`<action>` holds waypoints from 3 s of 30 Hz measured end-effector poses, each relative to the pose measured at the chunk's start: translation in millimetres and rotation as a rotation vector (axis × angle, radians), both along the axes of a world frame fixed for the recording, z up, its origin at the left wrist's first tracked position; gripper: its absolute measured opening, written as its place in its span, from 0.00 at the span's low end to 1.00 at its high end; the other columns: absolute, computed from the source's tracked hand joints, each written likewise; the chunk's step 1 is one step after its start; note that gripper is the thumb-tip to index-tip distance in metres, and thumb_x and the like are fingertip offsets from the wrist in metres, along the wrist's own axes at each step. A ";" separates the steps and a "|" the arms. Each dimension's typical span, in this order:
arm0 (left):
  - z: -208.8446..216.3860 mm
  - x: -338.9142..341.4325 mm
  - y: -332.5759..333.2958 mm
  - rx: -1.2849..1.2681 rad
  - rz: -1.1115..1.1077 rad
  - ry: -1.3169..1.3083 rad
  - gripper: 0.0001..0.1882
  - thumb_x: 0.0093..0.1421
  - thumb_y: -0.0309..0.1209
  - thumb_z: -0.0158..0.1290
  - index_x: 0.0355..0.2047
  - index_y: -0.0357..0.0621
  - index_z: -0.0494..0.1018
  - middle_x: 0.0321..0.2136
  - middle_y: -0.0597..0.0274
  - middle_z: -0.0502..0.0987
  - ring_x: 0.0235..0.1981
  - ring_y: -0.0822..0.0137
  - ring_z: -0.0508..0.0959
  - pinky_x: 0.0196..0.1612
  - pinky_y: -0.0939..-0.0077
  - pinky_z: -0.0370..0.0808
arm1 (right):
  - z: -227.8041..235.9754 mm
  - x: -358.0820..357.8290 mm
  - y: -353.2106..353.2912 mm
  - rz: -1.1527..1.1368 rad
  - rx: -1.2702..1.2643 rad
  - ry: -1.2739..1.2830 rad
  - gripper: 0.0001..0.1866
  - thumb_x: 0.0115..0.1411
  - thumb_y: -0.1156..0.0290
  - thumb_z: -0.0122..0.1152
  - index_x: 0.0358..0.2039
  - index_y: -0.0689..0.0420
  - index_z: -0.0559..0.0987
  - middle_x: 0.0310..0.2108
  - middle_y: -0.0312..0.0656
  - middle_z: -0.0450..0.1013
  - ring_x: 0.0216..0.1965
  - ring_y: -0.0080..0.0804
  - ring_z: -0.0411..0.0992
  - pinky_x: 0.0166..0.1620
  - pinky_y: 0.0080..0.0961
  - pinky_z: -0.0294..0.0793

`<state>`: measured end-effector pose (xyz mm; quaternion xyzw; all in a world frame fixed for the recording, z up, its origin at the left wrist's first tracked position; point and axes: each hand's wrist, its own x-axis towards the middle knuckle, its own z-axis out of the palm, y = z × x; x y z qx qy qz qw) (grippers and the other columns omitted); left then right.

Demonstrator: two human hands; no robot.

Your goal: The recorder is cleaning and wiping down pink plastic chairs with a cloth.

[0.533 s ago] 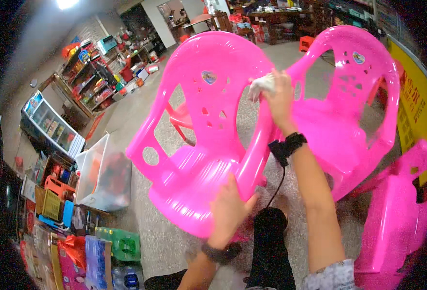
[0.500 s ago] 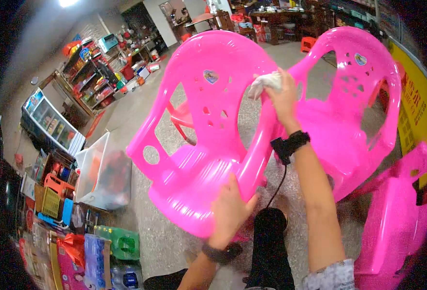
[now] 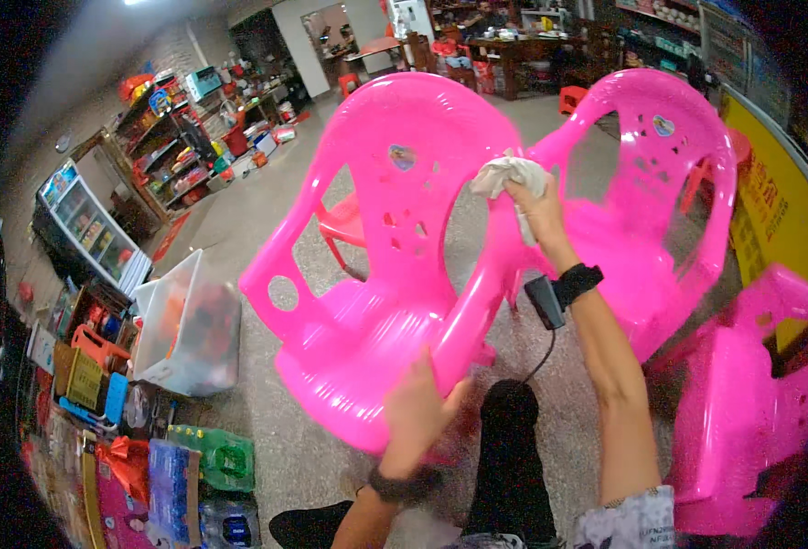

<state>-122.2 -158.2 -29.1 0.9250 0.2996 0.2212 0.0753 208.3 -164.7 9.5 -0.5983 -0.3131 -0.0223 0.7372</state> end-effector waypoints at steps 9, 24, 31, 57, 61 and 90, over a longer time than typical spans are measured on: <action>7.8 -76.9 -1.9 -0.035 -0.017 -0.070 0.39 0.48 0.52 0.56 0.51 0.34 0.61 0.34 0.45 0.72 0.31 0.48 0.75 0.31 0.60 0.72 | 41.7 -81.7 -12.1 0.190 0.040 0.028 0.26 0.48 0.66 0.66 0.46 0.58 0.66 0.38 0.37 0.70 0.35 0.25 0.69 0.37 0.20 0.70; 3.3 -202.2 -19.6 -0.192 0.065 -0.282 0.41 0.39 0.37 0.64 0.52 0.30 0.61 0.42 0.40 0.72 0.43 0.47 0.73 0.45 0.62 0.69 | 123.8 -237.2 -11.5 0.432 0.043 -0.184 0.30 0.44 0.72 0.67 0.48 0.61 0.65 0.38 0.42 0.71 0.40 0.26 0.70 0.44 0.24 0.70; -32.8 -202.4 -28.8 -0.086 0.062 -0.435 0.41 0.39 0.37 0.64 0.51 0.28 0.61 0.38 0.39 0.72 0.38 0.46 0.74 0.41 0.60 0.71 | 136.2 -275.9 -3.5 0.534 0.023 -0.260 0.31 0.43 0.74 0.67 0.49 0.58 0.66 0.39 0.41 0.71 0.41 0.24 0.70 0.43 0.23 0.69; -15.0 -270.2 20.6 -0.874 0.051 -1.390 0.39 0.60 0.60 0.28 0.61 0.42 0.49 0.58 0.52 0.56 0.59 0.58 0.58 0.59 0.57 0.54 | -38.2 -377.2 -52.0 0.594 -0.334 -0.701 0.26 0.41 0.72 0.64 0.45 0.51 0.72 0.34 0.40 0.72 0.35 0.34 0.73 0.33 0.27 0.74; 0.8 -306.6 15.4 -0.918 0.464 -1.659 0.39 0.59 0.60 0.35 0.61 0.43 0.48 0.58 0.53 0.56 0.59 0.59 0.56 0.59 0.59 0.56 | -67.4 -385.2 -62.8 0.547 -0.303 -0.969 0.17 0.48 0.70 0.53 0.41 0.47 0.76 0.23 0.36 0.65 0.25 0.30 0.68 0.24 0.24 0.68; -18.9 -317.2 8.8 -0.954 0.609 -1.610 0.29 0.57 0.45 0.47 0.51 0.37 0.62 0.45 0.53 0.69 0.47 0.60 0.71 0.47 0.69 0.72 | -100.0 -353.5 -83.0 1.138 -0.577 0.087 0.38 0.45 0.73 0.66 0.53 0.56 0.55 0.48 0.46 0.65 0.48 0.33 0.67 0.50 0.27 0.66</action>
